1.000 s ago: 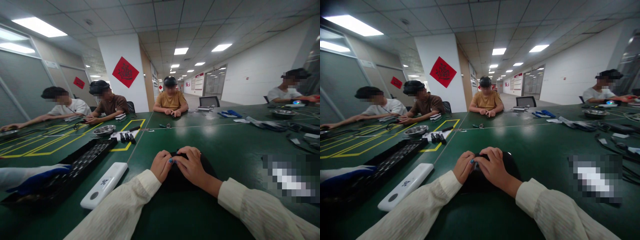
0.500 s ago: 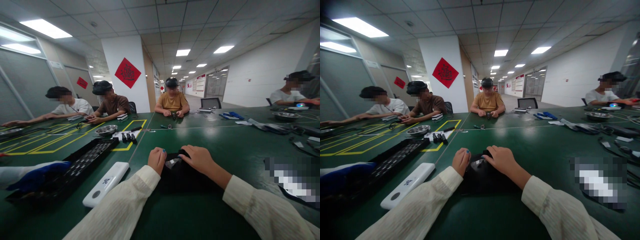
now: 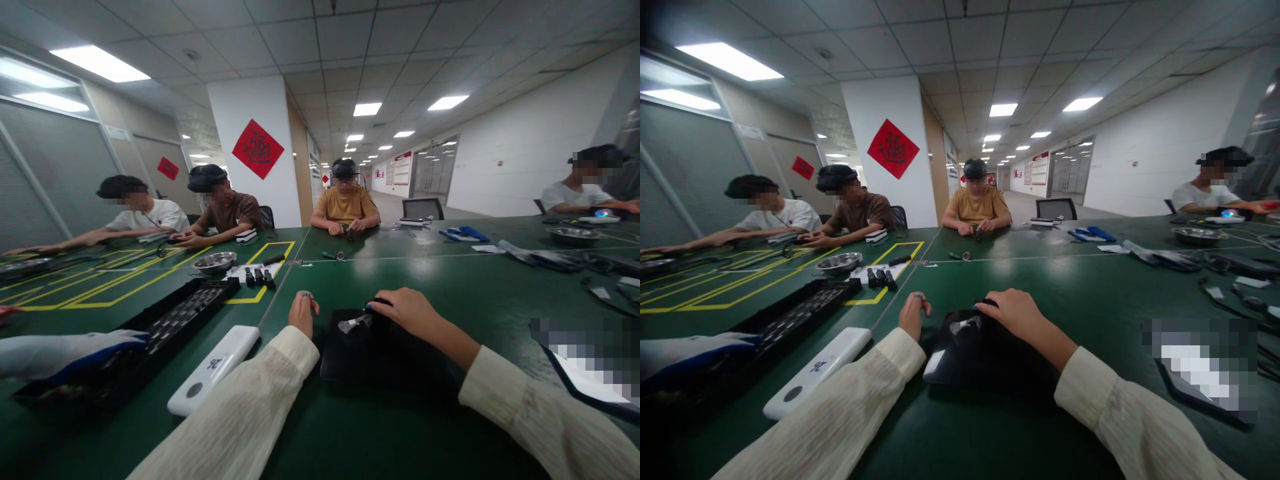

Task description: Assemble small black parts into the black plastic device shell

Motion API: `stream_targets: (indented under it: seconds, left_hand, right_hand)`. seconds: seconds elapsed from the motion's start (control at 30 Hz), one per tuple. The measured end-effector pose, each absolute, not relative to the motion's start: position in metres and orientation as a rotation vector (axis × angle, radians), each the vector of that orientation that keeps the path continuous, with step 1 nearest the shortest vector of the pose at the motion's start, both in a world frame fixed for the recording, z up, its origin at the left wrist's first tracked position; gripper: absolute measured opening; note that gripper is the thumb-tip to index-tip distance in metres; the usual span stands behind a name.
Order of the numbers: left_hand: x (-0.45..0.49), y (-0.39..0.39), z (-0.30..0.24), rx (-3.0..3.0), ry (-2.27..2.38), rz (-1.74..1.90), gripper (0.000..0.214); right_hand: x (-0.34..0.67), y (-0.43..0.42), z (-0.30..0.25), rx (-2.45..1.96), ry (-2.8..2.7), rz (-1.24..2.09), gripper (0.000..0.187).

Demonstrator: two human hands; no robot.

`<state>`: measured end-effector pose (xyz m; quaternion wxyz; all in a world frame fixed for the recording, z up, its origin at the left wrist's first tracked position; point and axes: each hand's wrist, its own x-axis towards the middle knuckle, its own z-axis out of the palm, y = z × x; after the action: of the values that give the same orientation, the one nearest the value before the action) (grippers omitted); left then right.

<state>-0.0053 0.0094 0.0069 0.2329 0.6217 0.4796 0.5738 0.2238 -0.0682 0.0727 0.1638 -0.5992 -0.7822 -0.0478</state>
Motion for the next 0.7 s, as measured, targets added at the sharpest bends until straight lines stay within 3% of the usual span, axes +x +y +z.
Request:
stream_targets:
  seconds: [0.2, 0.53, 0.7]
  left_hand:
    - [-0.005, 0.01, 0.011, 1.482, 1.147, 1.729, 0.025]
    - [-0.006, 0.012, 0.017, 1.245, 1.139, 1.65, 0.049]
    - [0.0, 0.003, 0.015, 1.382, 1.108, 1.555, 0.046]
  right_hand:
    - [0.23, -0.072, 0.079, -1.613, -2.144, 0.018, 0.048]
    - [0.23, -0.074, 0.079, -1.568, -1.719, 0.105, 0.058]
    - [0.245, -0.056, 0.073, -1.537, -1.4, 0.459, 0.062]
